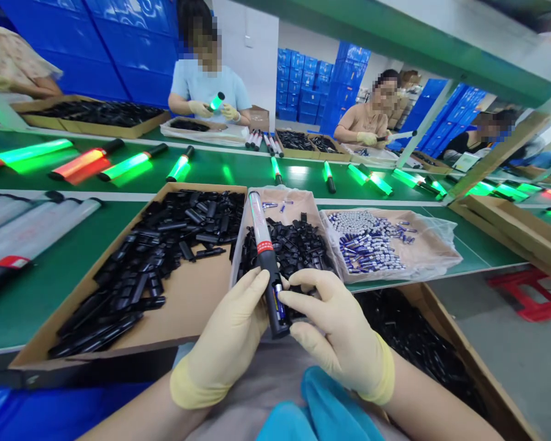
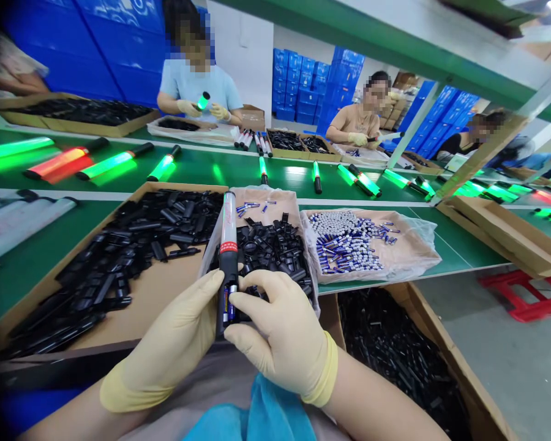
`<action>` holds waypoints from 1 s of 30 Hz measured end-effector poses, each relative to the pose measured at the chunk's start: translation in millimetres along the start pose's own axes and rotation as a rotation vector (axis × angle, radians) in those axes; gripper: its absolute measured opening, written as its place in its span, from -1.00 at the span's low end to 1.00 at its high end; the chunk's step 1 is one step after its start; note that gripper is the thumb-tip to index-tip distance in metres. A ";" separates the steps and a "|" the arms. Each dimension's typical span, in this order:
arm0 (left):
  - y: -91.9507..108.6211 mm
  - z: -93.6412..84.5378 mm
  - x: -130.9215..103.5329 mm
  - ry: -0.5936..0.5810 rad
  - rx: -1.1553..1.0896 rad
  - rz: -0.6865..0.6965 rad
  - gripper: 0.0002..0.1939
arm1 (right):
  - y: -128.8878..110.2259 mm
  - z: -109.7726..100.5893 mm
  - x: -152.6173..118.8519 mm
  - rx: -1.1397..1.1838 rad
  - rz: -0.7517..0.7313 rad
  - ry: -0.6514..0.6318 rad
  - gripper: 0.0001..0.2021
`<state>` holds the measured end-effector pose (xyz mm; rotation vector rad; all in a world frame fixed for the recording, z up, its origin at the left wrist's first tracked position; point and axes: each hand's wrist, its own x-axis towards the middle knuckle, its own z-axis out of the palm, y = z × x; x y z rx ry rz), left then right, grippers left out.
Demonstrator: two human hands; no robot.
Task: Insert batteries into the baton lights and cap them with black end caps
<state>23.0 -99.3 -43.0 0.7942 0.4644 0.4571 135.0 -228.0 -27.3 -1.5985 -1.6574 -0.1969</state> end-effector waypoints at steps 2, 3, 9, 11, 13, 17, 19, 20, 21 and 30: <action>1.1 0.7 0.0 0.014 -0.001 -0.008 -0.84 | 0.1 -0.8 1.3 -0.036 -0.041 -0.043 -0.60; 1.3 0.8 0.1 0.022 0.000 -0.016 -0.83 | 0.2 -0.3 1.3 -0.043 -0.065 -0.061 -0.58; -0.4 -1.8 0.5 0.059 -0.009 0.008 -0.84 | -3.7 10.4 -3.6 -0.047 -0.097 -0.089 -0.51; 2.1 -0.9 -0.2 0.069 -0.022 0.000 -0.85 | 0.8 9.5 -3.5 -0.132 -0.071 -0.072 -0.53; 8.0 1.1 -1.7 0.107 -0.012 -0.038 -0.84 | 16.7 1.8 -2.2 -0.206 -0.020 0.023 -0.57; 21.9 4.0 -4.9 0.237 -0.033 -0.070 -0.80 | 85.7 -27.4 -0.8 -0.483 0.431 -0.004 -0.65; 24.9 4.0 -5.6 0.241 -0.073 -0.073 -0.80 | 125.7 -38.8 -2.1 -0.598 0.646 -0.260 -0.70; 25.1 3.8 -5.6 0.232 -0.081 -0.088 -0.80 | 143.0 -41.7 -3.1 -0.615 0.689 -0.361 -0.73; 24.8 3.8 -5.5 0.229 -0.082 -0.108 -0.81 | 157.7 -42.7 -4.0 -0.612 0.698 -0.428 -0.77; 21.2 2.5 -5.7 0.235 -0.112 -0.170 -0.80 | 158.1 -40.3 3.0 -0.563 0.632 -0.400 -0.84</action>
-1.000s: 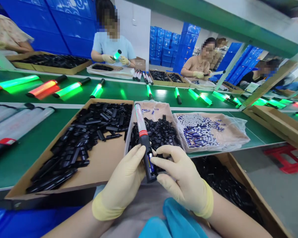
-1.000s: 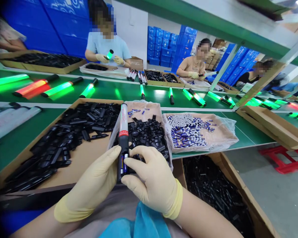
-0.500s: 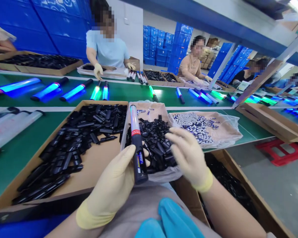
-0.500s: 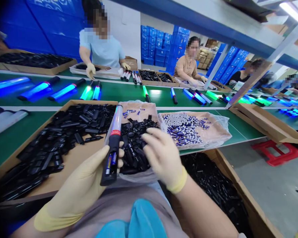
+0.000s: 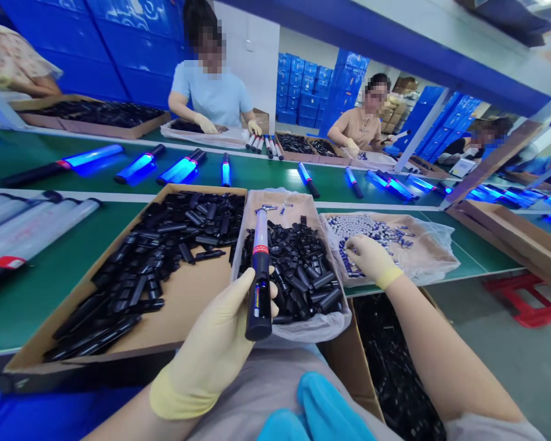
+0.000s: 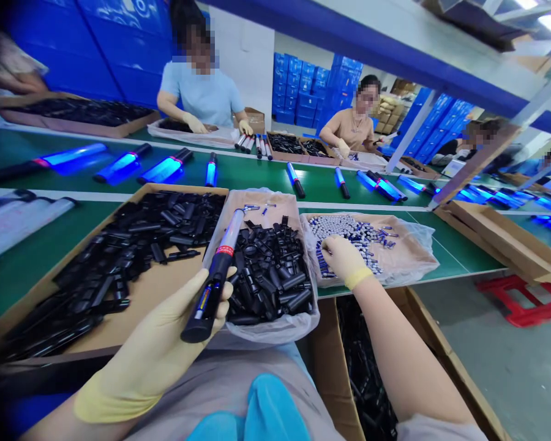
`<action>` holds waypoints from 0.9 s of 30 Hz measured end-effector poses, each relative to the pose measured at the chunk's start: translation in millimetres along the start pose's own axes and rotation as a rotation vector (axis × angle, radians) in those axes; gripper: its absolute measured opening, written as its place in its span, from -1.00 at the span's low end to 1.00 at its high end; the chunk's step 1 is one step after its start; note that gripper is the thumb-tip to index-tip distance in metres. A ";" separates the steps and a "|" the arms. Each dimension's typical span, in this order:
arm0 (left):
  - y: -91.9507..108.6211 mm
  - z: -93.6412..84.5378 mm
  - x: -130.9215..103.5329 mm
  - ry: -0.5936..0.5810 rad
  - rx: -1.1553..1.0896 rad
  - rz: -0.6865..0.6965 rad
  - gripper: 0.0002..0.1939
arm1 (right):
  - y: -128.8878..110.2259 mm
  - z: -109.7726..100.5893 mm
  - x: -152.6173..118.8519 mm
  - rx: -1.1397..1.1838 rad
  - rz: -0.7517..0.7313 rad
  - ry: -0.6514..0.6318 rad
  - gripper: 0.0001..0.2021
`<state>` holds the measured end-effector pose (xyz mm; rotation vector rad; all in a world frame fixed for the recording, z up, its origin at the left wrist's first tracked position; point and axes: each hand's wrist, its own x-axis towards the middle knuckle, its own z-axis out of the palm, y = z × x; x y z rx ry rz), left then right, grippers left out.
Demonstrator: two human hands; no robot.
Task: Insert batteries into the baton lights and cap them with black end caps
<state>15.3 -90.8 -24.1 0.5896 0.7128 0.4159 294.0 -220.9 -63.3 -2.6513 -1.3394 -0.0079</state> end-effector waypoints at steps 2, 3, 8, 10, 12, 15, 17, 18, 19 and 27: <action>-2.2 -1.0 1.3 -0.014 0.016 0.013 -0.82 | -26.7 -14.6 -19.2 0.233 -0.047 0.128 -0.81; -3.7 -1.1 2.4 -0.018 0.030 0.019 -0.82 | -44.2 -21.7 -30.8 0.419 -0.091 0.200 -0.80; -11.2 -0.2 7.5 -0.120 0.023 0.109 -0.77 | -137.5 -38.8 -75.5 1.118 -0.254 0.191 -0.88; -11.2 -2.4 7.4 -0.160 -0.003 0.146 -0.74 | -159.3 -34.9 -78.7 1.163 -0.225 0.134 -0.91; -9.0 -7.2 6.7 -0.158 -0.015 0.166 -0.74 | -169.7 -28.0 -76.4 1.120 -0.240 0.126 -0.93; -4.5 -17.9 6.2 -0.134 -0.024 0.211 -0.76 | -175.1 -18.1 -72.4 0.943 -0.372 0.203 -0.93; -2.0 -25.7 6.4 -0.118 -0.017 0.235 -0.77 | -178.7 -13.8 -73.1 0.759 -0.492 0.278 -0.85; -1.0 -29.5 6.5 -0.109 -0.017 0.241 -0.78 | -181.4 -12.3 -74.5 0.669 -0.553 0.301 -0.79; 0.1 -33.2 6.4 -0.097 -0.018 0.243 -0.80 | -184.5 -11.2 -76.1 0.594 -0.609 0.309 -0.73; 41.3 -76.2 4.5 0.015 -0.144 0.397 -0.80 | -221.1 -9.3 -30.1 0.488 -0.767 0.209 -0.68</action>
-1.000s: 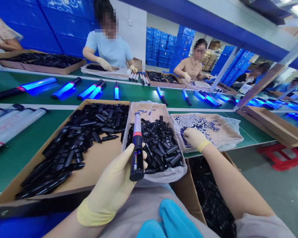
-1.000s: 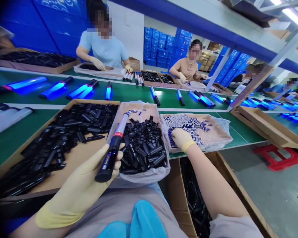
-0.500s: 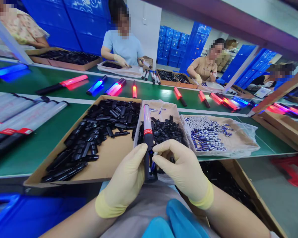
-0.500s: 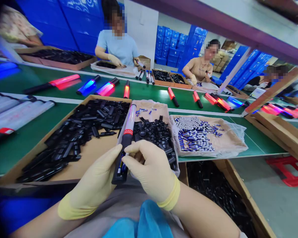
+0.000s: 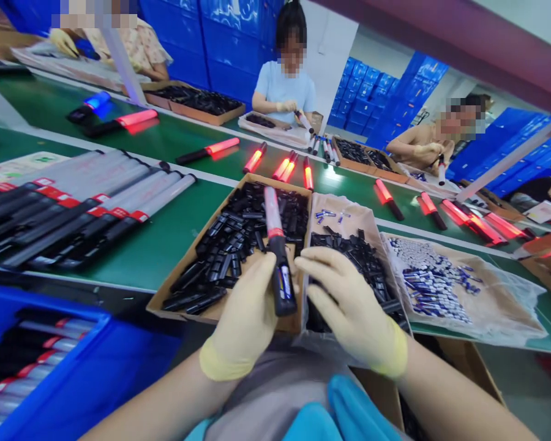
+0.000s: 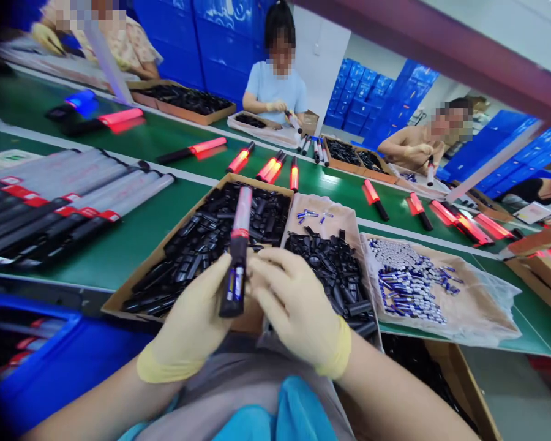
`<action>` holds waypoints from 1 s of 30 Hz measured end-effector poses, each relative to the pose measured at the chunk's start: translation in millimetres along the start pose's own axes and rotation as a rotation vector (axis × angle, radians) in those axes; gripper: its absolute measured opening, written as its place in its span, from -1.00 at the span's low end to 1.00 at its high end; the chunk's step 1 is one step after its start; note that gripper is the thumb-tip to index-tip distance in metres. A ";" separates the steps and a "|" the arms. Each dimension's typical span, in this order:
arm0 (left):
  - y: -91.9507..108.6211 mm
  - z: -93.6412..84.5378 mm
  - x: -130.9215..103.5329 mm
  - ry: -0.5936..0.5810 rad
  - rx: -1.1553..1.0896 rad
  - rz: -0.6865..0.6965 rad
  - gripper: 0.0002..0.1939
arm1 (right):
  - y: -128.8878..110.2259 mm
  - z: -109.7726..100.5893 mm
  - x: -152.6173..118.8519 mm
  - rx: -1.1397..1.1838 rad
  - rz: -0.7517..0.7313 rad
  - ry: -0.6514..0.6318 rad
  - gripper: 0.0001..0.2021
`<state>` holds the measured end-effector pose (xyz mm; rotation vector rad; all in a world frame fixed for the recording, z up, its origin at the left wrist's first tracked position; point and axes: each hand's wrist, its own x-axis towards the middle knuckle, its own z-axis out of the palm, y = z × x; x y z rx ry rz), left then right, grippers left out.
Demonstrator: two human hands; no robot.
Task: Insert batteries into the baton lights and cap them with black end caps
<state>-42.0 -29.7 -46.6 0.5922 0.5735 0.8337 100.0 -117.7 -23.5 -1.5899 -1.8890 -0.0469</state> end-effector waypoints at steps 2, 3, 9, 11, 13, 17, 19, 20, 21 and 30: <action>18.1 -12.1 8.0 0.066 -0.035 0.075 -0.77 | 19.6 13.2 30.9 -0.130 0.078 -0.176 -0.70; 26.1 -17.4 11.5 0.100 -0.059 0.100 -0.75 | 29.7 22.6 46.6 -0.225 0.110 -0.306 -0.71; 47.6 -38.6 13.9 0.193 -0.153 0.093 -0.74 | 52.3 91.3 105.0 -0.492 0.083 -0.695 -0.68; 49.0 -45.0 10.4 0.194 -0.105 0.070 -0.70 | 44.6 96.2 106.4 -0.519 0.079 -0.731 -0.64; 50.4 -51.5 8.4 0.192 -0.084 0.065 -0.68 | 36.5 81.7 99.8 -0.532 0.082 -0.742 -0.67; 52.7 -59.3 12.4 0.172 -0.163 0.044 -0.70 | 32.2 14.5 72.9 -0.556 0.200 -0.808 -0.73; 52.0 -58.6 16.0 0.170 -0.180 0.051 -0.71 | 31.0 -12.6 61.1 -0.614 0.323 -0.867 -0.79; 51.0 -57.4 17.4 0.165 -0.170 0.054 -0.71 | 28.2 -19.4 57.5 -0.621 0.350 -0.855 -0.80; 49.6 -56.0 18.3 0.157 -0.156 0.055 -0.70 | 23.4 -21.1 56.0 -0.595 0.322 -0.802 -0.79; 29.0 -85.8 11.5 0.291 0.451 0.509 -0.61 | -47.0 65.1 71.1 -0.253 -0.296 -0.290 -0.48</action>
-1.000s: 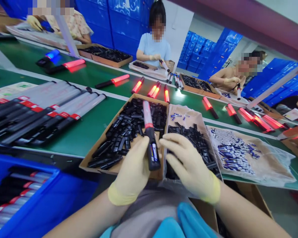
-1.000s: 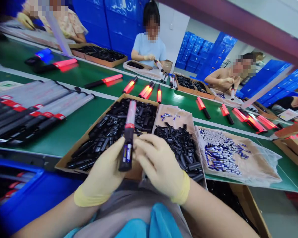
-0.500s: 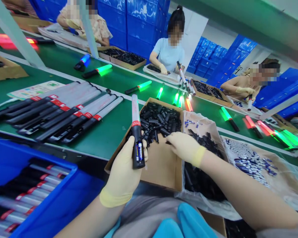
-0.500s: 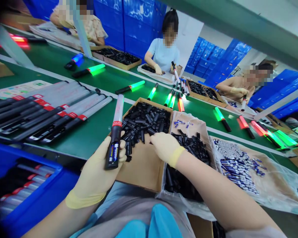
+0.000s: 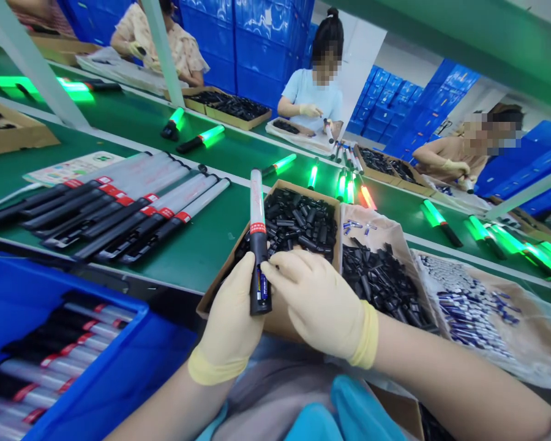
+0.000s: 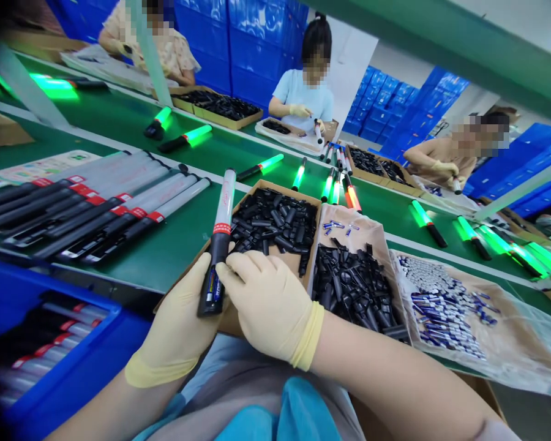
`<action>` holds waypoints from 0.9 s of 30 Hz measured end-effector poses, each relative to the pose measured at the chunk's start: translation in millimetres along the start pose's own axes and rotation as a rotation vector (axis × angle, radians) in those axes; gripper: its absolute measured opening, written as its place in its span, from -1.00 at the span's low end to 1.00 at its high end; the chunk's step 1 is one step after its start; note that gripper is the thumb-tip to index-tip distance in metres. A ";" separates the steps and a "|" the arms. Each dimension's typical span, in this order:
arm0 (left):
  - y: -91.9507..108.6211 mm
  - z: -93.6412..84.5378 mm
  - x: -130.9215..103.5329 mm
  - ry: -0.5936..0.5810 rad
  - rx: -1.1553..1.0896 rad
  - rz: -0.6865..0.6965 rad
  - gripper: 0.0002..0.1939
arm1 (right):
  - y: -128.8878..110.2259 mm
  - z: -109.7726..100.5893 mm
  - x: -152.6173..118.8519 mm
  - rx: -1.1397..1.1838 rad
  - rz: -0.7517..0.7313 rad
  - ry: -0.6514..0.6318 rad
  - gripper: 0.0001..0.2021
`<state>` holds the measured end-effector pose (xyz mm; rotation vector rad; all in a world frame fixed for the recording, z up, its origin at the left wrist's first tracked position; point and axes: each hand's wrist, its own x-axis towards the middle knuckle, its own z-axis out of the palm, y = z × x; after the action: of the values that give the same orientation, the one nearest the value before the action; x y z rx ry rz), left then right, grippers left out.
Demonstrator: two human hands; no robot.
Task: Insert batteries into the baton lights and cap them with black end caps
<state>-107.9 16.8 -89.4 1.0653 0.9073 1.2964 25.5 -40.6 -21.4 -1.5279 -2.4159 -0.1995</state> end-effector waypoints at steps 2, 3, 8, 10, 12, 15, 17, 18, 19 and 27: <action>-4.7 -7.6 -1.8 0.011 0.047 0.003 -0.59 | -5.1 8.4 -1.7 -0.002 -0.020 -0.007 -0.53; -4.7 -9.3 -2.0 0.025 0.017 -0.034 -0.58 | -4.4 10.2 -3.6 0.002 -0.033 -0.008 -0.56; 19.7 1.9 8.2 0.036 -0.250 -0.254 -0.81 | 32.4 5.9 -1.3 0.107 0.131 0.000 -0.52; 33.2 9.6 14.5 0.020 -0.372 -0.326 -0.76 | 56.1 9.8 8.4 0.105 0.425 -0.137 -0.59; 42.6 15.2 18.3 0.042 -0.494 -0.393 -0.69 | 76.2 22.1 21.0 0.075 0.639 -0.325 -0.67; 46.7 18.3 17.1 0.072 -0.560 -0.462 -0.72 | 90.9 47.8 38.4 0.042 0.694 -0.451 -0.68; 45.6 17.6 13.6 0.064 -0.544 -0.497 -0.72 | 91.0 59.6 43.9 0.015 0.688 -0.472 -0.69; 44.8 16.7 11.9 0.056 -0.536 -0.504 -0.72 | 89.5 61.9 43.9 0.007 0.670 -0.486 -0.69; 44.3 15.7 10.6 0.047 -0.529 -0.500 -0.73 | 87.7 61.7 42.1 0.004 0.636 -0.501 -0.71; 42.9 16.7 13.0 -0.005 -0.518 -0.489 -0.68 | 93.8 20.2 1.7 -0.031 0.352 -0.505 -0.68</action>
<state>-103.2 26.8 -42.9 0.4059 0.7112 1.0285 106.2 6.7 -42.9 -2.1990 -2.4301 0.2521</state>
